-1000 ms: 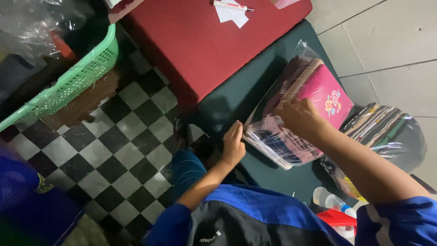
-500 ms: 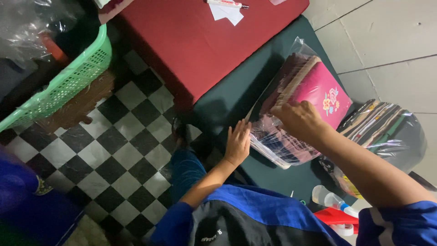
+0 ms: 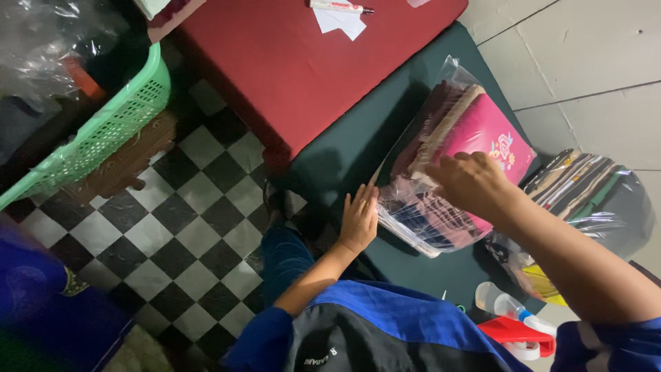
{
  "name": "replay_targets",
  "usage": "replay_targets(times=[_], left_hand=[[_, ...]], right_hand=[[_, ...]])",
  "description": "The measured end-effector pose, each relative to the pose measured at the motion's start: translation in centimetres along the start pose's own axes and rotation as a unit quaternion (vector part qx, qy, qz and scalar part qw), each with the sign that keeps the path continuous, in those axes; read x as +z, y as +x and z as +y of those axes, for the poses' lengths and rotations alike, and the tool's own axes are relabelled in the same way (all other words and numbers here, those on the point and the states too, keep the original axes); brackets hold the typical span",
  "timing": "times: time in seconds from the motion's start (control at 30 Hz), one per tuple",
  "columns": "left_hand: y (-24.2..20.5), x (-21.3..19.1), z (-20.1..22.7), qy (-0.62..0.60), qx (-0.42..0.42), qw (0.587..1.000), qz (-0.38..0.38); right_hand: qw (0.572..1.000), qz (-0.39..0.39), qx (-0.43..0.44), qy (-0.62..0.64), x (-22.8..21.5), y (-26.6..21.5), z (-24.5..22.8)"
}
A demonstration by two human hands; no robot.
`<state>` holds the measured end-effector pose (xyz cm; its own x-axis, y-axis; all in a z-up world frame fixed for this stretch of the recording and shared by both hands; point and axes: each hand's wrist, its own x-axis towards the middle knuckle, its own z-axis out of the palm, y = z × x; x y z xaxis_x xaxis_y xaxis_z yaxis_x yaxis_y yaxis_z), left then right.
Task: Packaging folded laundry into plastic bags and sealing them with tape.
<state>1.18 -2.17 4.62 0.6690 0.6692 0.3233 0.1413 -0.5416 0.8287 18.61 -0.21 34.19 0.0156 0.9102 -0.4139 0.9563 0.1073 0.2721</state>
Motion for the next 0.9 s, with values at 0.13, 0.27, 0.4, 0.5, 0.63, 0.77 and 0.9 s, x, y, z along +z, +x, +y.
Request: replay_targets(times=[0.13,0.27,0.4,0.5,0.63,0.77,0.9], left_hand=[[-0.1,0.2,-0.1,-0.003,0.004,1.000,-0.007],[-0.1,0.6,-0.3,-0.004,-0.005,1.000,-0.011],[-0.5,0.9,-0.2,-0.014,-0.015,1.000,-0.005],[-0.1,0.9,0.1,-0.048,-0.045,0.998,-0.001],[0.2,1.5,-0.6,-0.105,-0.070,0.992,-0.011],[-0.1,3.4,-2.9,-0.149,-0.087,0.985,-0.018],[0.5,2.7,-2.9,-0.249,-0.160,0.955,-0.001]], right_hand=[[0.999,-0.035,0.011,-0.003,-2.3,-0.1,0.8],[0.993,-0.107,0.025,-0.043,-4.8,-1.0,3.2],[0.983,-0.118,0.130,-0.059,-8.6,-3.8,6.9],[0.974,-0.095,0.191,-0.077,-6.9,-7.6,10.8],[0.973,-0.036,0.222,-0.046,-0.6,-14.9,16.3],[0.957,0.052,0.260,0.117,7.3,-20.9,17.2],[0.917,0.093,0.286,0.262,7.6,-23.2,12.2]])
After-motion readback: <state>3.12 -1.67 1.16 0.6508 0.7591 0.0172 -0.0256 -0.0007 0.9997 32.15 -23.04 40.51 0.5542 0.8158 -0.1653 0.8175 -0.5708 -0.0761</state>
